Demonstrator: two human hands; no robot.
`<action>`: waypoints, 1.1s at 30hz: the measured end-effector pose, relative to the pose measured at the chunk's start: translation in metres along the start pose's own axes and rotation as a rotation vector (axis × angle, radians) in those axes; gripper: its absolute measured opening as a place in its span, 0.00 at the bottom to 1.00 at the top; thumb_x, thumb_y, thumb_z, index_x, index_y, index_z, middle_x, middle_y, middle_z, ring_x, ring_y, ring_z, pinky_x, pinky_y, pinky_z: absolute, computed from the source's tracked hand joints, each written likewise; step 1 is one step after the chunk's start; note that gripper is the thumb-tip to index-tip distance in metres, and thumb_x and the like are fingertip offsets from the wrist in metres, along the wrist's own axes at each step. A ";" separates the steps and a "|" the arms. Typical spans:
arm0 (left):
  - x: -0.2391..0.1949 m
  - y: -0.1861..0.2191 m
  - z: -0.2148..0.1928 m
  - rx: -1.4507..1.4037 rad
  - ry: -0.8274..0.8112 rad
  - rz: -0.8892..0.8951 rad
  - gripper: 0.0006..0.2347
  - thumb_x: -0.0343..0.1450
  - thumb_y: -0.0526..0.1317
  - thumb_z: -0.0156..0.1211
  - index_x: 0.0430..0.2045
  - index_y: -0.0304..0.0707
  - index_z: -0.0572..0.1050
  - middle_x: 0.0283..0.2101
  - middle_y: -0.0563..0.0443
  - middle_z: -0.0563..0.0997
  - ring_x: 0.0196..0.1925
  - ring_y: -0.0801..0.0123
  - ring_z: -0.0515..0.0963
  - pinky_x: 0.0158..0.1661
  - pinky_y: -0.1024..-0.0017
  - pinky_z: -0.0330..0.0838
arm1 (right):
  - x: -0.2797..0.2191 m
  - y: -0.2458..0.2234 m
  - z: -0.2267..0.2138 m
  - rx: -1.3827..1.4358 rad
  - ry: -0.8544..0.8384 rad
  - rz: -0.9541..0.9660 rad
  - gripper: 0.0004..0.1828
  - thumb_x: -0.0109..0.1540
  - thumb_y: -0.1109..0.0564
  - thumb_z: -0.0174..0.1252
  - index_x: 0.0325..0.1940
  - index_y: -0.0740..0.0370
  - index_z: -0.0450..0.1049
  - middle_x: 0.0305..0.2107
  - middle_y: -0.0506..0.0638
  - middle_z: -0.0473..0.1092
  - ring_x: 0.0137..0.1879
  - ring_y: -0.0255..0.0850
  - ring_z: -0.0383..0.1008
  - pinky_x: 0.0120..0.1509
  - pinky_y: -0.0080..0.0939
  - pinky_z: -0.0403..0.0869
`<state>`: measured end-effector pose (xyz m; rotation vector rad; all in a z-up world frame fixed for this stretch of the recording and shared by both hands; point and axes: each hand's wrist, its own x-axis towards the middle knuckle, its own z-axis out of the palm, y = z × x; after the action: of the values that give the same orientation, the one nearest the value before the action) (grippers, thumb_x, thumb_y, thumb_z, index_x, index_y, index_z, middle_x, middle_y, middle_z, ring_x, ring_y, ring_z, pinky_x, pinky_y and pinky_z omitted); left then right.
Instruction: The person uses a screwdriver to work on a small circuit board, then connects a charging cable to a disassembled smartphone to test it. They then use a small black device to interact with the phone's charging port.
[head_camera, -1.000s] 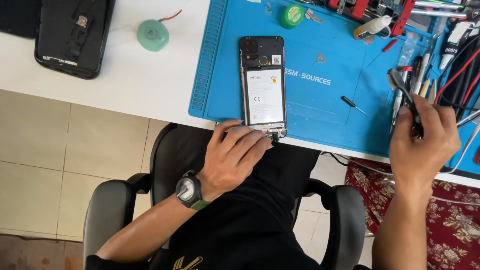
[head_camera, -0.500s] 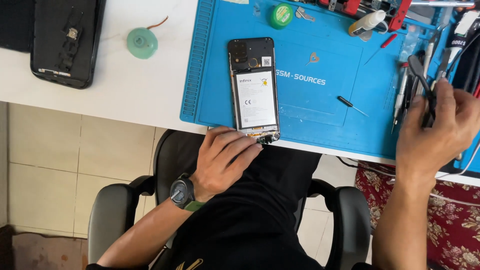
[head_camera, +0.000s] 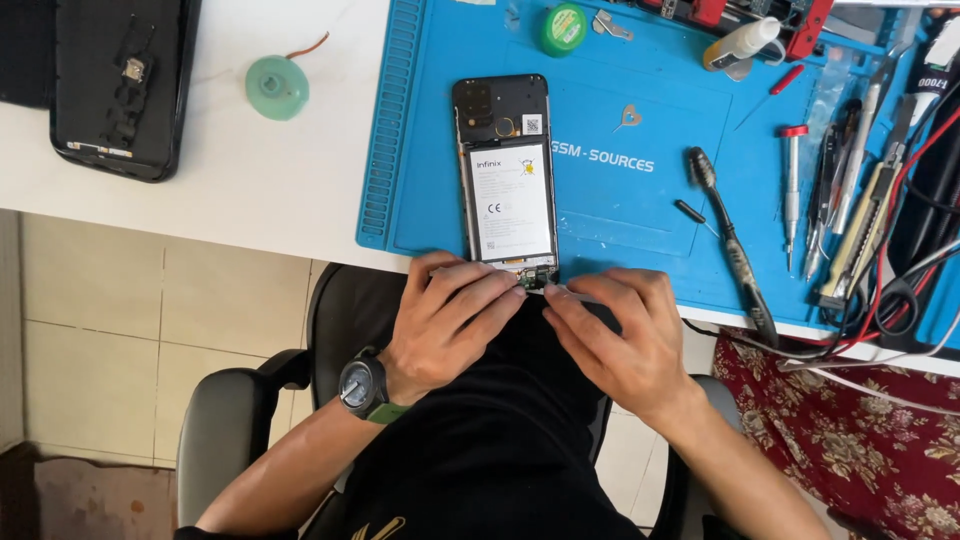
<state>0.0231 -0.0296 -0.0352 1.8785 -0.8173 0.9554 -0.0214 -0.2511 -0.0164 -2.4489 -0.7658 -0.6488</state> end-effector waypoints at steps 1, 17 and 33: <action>-0.002 0.000 0.000 -0.015 -0.018 -0.011 0.08 0.80 0.33 0.61 0.34 0.36 0.87 0.39 0.44 0.88 0.40 0.58 0.86 0.47 0.58 0.82 | 0.000 0.001 0.002 0.012 0.014 -0.003 0.12 0.64 0.60 0.72 0.53 0.61 0.87 0.47 0.58 0.77 0.49 0.54 0.75 0.53 0.54 0.80; -0.022 0.005 -0.012 -0.028 -0.158 -0.278 0.09 0.72 0.33 0.76 0.44 0.31 0.87 0.53 0.34 0.82 0.52 0.42 0.84 0.50 0.52 0.86 | -0.010 0.003 0.023 0.082 0.124 0.092 0.10 0.64 0.62 0.74 0.50 0.62 0.90 0.41 0.58 0.79 0.44 0.53 0.76 0.50 0.54 0.82; -0.004 0.019 -0.016 -0.063 -0.198 -0.468 0.05 0.74 0.33 0.74 0.41 0.32 0.86 0.54 0.40 0.78 0.56 0.45 0.80 0.54 0.55 0.84 | 0.020 -0.016 0.009 0.297 0.079 0.388 0.06 0.68 0.65 0.70 0.49 0.64 0.86 0.36 0.54 0.78 0.45 0.54 0.78 0.52 0.52 0.75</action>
<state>0.0014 -0.0224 -0.0256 2.0068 -0.4760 0.4551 -0.0143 -0.2263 -0.0075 -2.1958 -0.3127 -0.4431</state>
